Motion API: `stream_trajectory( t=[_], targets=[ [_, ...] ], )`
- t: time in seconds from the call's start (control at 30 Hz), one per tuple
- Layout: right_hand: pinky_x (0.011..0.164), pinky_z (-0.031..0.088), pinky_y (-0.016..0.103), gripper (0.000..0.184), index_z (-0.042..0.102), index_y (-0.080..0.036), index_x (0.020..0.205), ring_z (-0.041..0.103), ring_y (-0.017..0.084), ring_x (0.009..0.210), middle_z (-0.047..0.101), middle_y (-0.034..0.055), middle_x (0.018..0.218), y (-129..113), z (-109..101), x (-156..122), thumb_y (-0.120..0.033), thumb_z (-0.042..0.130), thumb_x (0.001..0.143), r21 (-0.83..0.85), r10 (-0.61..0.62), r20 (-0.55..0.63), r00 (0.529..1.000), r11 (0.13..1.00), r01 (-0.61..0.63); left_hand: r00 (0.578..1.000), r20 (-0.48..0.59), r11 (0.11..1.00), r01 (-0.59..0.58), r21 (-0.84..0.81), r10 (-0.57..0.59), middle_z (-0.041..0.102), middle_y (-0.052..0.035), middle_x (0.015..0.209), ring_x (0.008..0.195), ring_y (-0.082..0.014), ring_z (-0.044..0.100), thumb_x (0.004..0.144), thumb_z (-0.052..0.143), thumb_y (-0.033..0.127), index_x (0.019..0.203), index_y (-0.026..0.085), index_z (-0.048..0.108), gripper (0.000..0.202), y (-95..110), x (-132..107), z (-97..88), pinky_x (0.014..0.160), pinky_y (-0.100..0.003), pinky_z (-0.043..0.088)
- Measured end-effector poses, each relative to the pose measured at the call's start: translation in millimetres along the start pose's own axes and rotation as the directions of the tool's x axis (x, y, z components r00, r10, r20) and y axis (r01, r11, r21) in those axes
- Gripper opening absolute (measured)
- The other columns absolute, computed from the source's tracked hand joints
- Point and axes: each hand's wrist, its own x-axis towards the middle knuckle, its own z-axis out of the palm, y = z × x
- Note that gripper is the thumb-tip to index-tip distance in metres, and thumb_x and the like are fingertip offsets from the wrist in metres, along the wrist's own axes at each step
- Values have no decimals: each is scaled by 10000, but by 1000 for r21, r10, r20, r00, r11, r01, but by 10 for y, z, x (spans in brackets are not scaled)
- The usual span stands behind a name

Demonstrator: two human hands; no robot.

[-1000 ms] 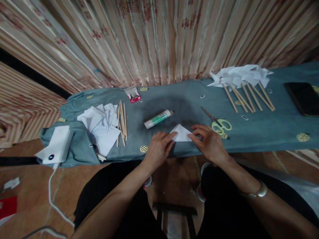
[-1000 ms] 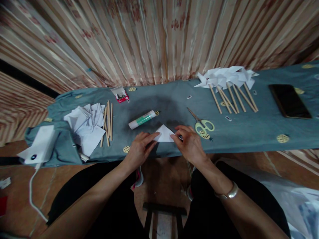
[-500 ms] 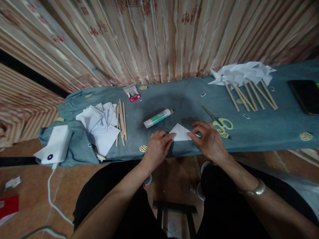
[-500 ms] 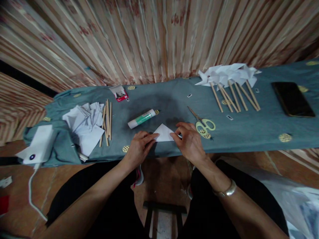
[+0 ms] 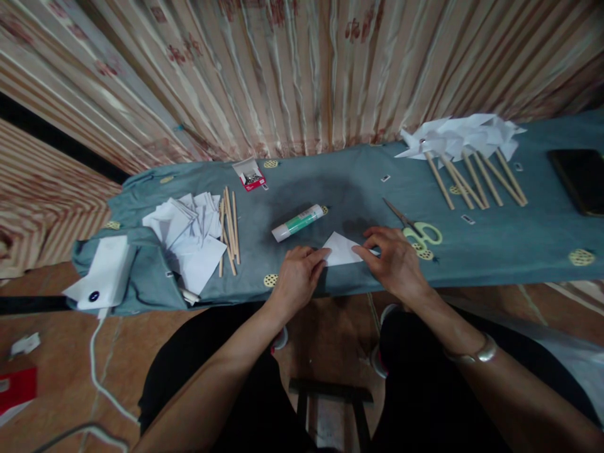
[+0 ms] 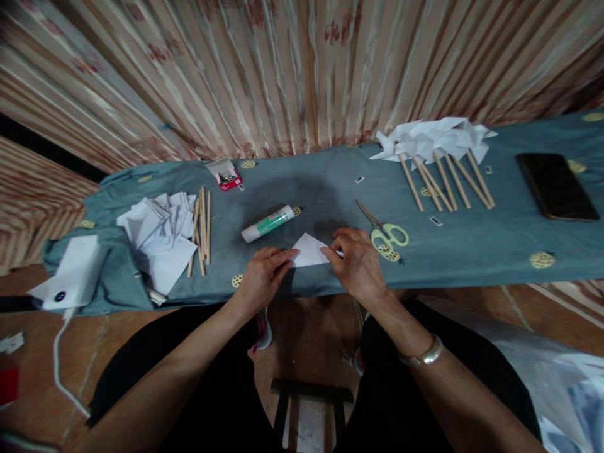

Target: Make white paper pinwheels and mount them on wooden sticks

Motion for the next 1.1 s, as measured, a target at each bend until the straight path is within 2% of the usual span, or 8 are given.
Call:
stream_trajectory(
  t=[0.4, 0.47, 0.53, 0.6, 0.67, 0.77, 0.9, 1.1],
  targets=[
    [849, 502, 447, 202, 625, -196, 693, 648, 292, 915, 719, 123, 975, -1, 25, 17, -330, 662, 840, -28, -7, -15, 1000, 1000, 6, 1000, 19, 999, -1, 43, 0, 651, -59, 855, 817, -201, 606, 931, 524, 190, 1151, 173, 669, 264, 11, 14, -23, 755, -336, 495],
    [847, 499, 444, 216, 627, -194, 688, 644, 292, 913, 720, 125, 970, 5, 34, 16, -339, 651, 845, -29, -9, -17, 1000, 1000, 9, 1000, 10, 993, -22, 114, 21, 665, -83, 927, 874, -227, 612, 937, 514, 217, 1157, 170, 659, 267, 35, 10, -46, 774, -368, 497],
    [841, 497, 441, 236, 628, -196, 686, 642, 290, 910, 720, 121, 967, 10, 42, 15, -360, 632, 855, -27, -8, -19, 1000, 1000, 8, 996, -13, 974, -80, 210, 84, 655, -133, 1131, 1038, -276, 596, 938, 509, 238, 1199, 155, 626, 297, 85, -5, -56, 842, -425, 490],
    [835, 496, 439, 265, 628, -198, 686, 642, 287, 899, 722, 118, 960, 10, 45, 16, -381, 598, 874, -26, -10, -26, 1000, 1000, 9, 984, -11, 946, -167, 279, 177, 560, -163, 1358, 1255, -308, 498, 941, 498, 234, 1274, 136, 564, 353, 154, -34, -37, 969, -479, 443],
    [832, 496, 439, 296, 628, -196, 688, 644, 286, 892, 724, 123, 951, 2, 43, 20, -391, 554, 898, -29, -12, -33, 999, 1000, 11, 968, 41, 924, -248, 292, 247, 488, -158, 1455, 1395, -294, 371, 949, 480, 244, 1341, 120, 494, 412, 223, -74, 15, 1097, -496, 351],
    [833, 496, 440, 316, 626, -193, 689, 645, 289, 899, 725, 131, 946, -13, 37, 27, -387, 522, 914, -35, -9, -36, 999, 999, 8, 952, 129, 908, -305, 288, 279, 427, -177, 1505, 1452, -306, 289, 942, 503, 363, 1403, 74, 411, 552, 292, -137, 109, 1168, -499, 267],
    [839, 495, 435, 273, 629, -187, 691, 650, 290, 895, 724, 133, 941, -17, 36, 30, -361, 565, 891, -35, -14, -31, 999, 999, 13, 951, 180, 907, -296, 299, 251, 379, -199, 1531, 1461, -317, 272, 940, 492, 428, 1433, 63, 360, 628, 309, -176, 168, 1195, -542, 189],
    [848, 492, 440, 265, 635, -186, 697, 650, 293, 908, 723, 136, 958, -10, 47, 22, -359, 572, 887, -31, -9, -27, 1000, 999, 8, 947, 202, 920, -295, 256, 248, 370, -207, 1533, 1459, -321, 278, 933, 508, 438, 1440, 60, 346, 653, 274, -170, 185, 1186, -500, 248]
  ],
)
